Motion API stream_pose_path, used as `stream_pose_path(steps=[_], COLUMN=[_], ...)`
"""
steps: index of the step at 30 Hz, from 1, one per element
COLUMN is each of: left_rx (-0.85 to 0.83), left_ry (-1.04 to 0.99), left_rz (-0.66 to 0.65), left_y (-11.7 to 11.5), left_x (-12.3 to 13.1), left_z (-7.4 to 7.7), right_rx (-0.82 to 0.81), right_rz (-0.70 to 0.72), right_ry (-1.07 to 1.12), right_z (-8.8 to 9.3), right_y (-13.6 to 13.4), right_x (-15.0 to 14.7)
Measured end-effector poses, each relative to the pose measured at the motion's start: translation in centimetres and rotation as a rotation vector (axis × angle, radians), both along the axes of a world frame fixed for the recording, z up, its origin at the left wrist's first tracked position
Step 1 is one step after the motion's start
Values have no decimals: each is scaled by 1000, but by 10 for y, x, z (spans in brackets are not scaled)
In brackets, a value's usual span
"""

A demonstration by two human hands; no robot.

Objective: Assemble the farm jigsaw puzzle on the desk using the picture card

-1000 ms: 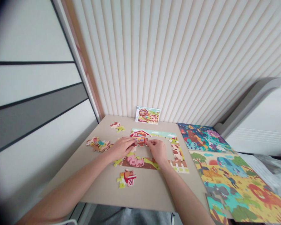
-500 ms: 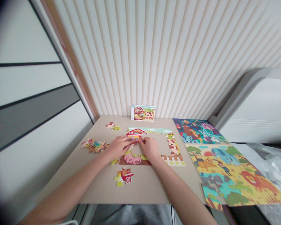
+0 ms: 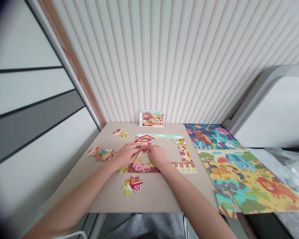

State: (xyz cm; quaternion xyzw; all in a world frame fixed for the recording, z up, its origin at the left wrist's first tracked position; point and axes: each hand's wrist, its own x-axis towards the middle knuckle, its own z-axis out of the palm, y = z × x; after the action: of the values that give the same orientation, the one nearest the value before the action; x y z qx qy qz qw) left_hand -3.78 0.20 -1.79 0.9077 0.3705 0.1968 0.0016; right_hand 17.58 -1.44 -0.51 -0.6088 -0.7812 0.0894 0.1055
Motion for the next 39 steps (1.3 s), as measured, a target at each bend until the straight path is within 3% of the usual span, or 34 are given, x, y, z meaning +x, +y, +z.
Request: stream_pose_path(steps=[4, 8, 11, 13, 18, 23, 29, 35, 39], left_rx=[-4, 22, 35, 22, -22, -49, -21, -4, -31], left_ry=[8, -41, -90, -72, -2, -78, -136, -149, -122], left_rz=[-8, 60, 130, 154, 236, 366, 405, 394, 405], left_y=[-3, -11, -30, -50, -105, -126, -132, -133, -134], left_x=[1, -2, -14, -25, -45, -44, -37, -38, -38], left_z=[6, 31, 48, 51, 28, -1, -6, -7, -7], right_rx=[11, 88, 147, 149, 52, -69, -86, -149, -281], right_rz=[33, 50, 80, 145, 482, 779, 750, 721, 572], right_ry=[93, 300, 388, 398, 453, 408, 288, 443, 609], right_z=[2, 4, 7, 10, 15, 18, 20, 16, 13], right_y=[0, -4, -12, -18, -37, -56, -67, -68, -65], right_x=[3, 15, 29, 35, 28, 10, 6, 2, 3])
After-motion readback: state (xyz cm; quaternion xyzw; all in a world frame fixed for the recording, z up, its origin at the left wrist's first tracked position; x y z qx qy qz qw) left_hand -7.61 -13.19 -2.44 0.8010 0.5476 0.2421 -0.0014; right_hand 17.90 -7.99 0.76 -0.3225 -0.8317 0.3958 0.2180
